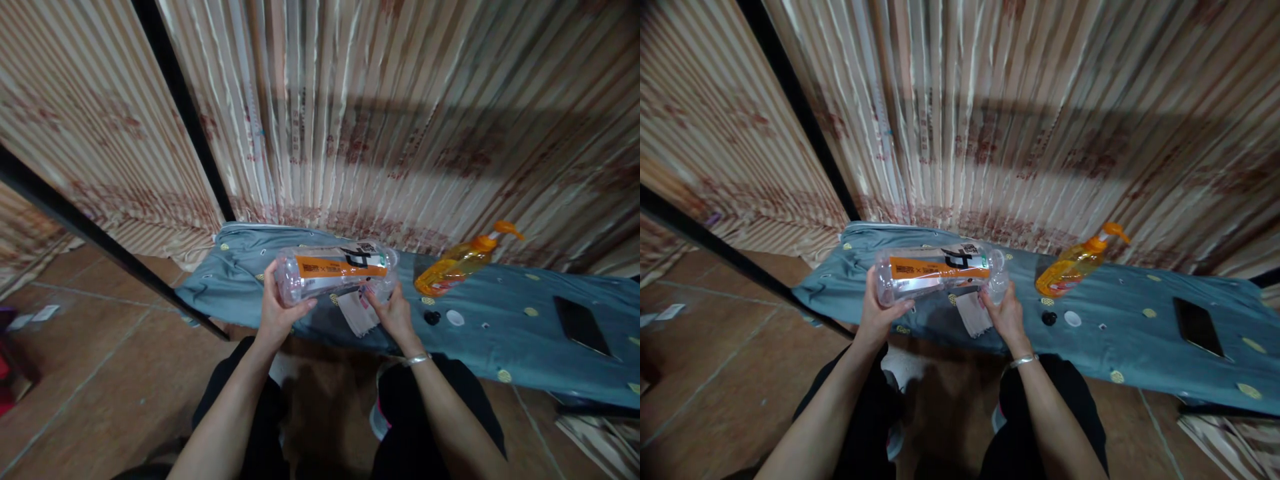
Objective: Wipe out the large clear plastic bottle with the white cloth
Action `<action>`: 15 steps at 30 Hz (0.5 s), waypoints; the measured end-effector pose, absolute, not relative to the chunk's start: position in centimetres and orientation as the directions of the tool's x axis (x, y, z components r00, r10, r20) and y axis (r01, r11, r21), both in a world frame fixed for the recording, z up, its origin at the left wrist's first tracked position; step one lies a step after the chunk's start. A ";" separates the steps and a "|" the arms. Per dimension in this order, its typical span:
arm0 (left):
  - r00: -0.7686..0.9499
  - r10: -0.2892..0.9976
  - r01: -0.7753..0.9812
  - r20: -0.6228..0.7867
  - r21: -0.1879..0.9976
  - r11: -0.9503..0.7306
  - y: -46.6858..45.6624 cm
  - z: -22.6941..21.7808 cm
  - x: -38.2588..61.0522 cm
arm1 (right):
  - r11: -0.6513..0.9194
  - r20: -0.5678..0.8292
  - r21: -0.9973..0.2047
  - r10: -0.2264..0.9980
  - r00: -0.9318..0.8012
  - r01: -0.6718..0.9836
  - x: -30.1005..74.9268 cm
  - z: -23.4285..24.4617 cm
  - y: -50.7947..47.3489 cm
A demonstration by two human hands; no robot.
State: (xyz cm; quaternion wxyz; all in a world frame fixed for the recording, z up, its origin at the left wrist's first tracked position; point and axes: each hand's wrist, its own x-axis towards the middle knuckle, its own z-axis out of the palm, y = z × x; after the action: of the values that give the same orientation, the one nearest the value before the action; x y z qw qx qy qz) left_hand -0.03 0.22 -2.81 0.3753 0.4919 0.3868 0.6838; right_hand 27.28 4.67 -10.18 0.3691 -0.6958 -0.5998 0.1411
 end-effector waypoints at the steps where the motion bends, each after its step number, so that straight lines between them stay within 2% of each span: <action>1: -0.231 0.895 -0.131 0.382 0.899 -0.418 0.2 -2.8 0.0 | -0.009 0.246 -0.684 0.939 0.242 0.730 27.3 -10.2 4.7; 15: -0.248 0.882 -0.144 0.400 0.885 -0.442 0.4 -2.9 0.2 | -0.021 0.252 -0.663 0.935 0.249 0.748 27.3 -9.9 4.5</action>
State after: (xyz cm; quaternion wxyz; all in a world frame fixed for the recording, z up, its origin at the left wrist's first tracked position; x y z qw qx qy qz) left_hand 0.16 0.40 -2.91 0.3698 0.4892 0.3772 0.6940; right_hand 27.33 4.47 -9.95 0.3616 -0.7028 -0.5989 0.1291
